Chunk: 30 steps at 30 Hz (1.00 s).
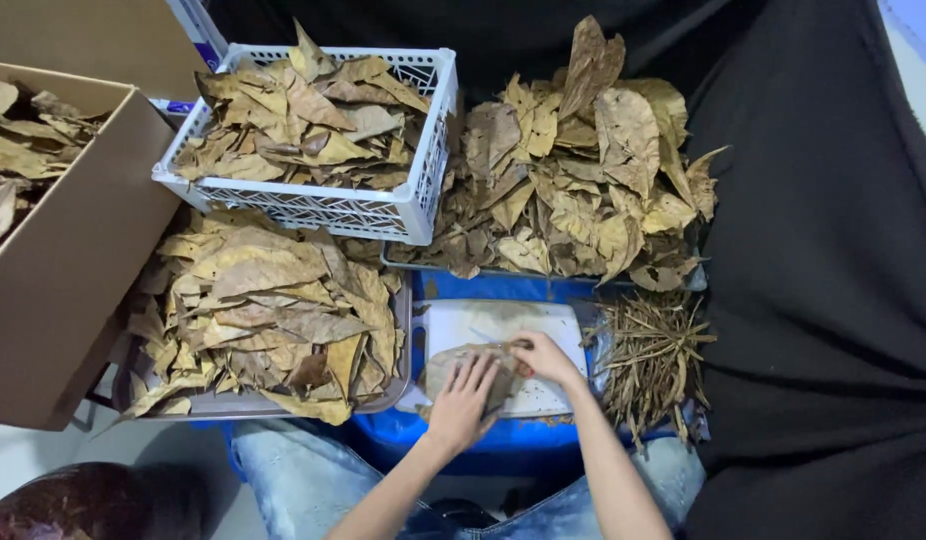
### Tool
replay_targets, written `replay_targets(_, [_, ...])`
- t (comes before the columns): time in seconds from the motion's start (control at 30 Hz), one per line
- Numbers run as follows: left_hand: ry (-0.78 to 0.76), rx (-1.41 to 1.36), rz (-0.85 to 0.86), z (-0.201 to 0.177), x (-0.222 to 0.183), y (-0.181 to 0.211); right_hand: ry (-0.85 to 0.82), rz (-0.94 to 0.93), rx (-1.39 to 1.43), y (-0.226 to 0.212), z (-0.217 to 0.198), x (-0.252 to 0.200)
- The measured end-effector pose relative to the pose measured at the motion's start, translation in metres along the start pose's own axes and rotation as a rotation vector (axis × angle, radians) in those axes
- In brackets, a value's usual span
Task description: Cutting the central stems out of dried leaves using scissors on a cutting board
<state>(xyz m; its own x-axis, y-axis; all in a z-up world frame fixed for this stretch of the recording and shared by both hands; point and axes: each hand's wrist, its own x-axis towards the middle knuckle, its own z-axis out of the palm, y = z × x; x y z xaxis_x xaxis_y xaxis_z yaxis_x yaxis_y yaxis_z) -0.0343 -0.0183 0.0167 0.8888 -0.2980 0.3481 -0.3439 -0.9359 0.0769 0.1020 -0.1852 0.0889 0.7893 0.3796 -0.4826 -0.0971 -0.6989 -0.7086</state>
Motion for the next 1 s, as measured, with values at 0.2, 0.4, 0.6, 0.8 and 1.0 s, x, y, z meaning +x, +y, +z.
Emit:
replay_targets(0.2, [-0.232,0.002,-0.123,0.039,-0.012,-0.016,0.416,-0.034,-0.254,0.042,0.020,0.022])
replay_targets(0.4, [-0.106,-0.019,-0.120,0.035,-0.016,-0.021,0.321,-0.203,-0.738,0.046,0.042,0.001])
replay_targets(0.6, [-0.210,0.096,-0.206,0.022,0.006,-0.012,0.384,-0.223,-0.891,0.052,0.040,-0.011])
replay_targets(0.8, [-0.158,0.107,-0.261,0.056,0.025,-0.011,0.316,-0.196,-0.986,0.100,0.030,0.020])
replay_targets(1.0, [0.023,0.090,-0.274,0.042,0.029,-0.012,0.074,0.153,-0.466,0.015,-0.005,-0.038])
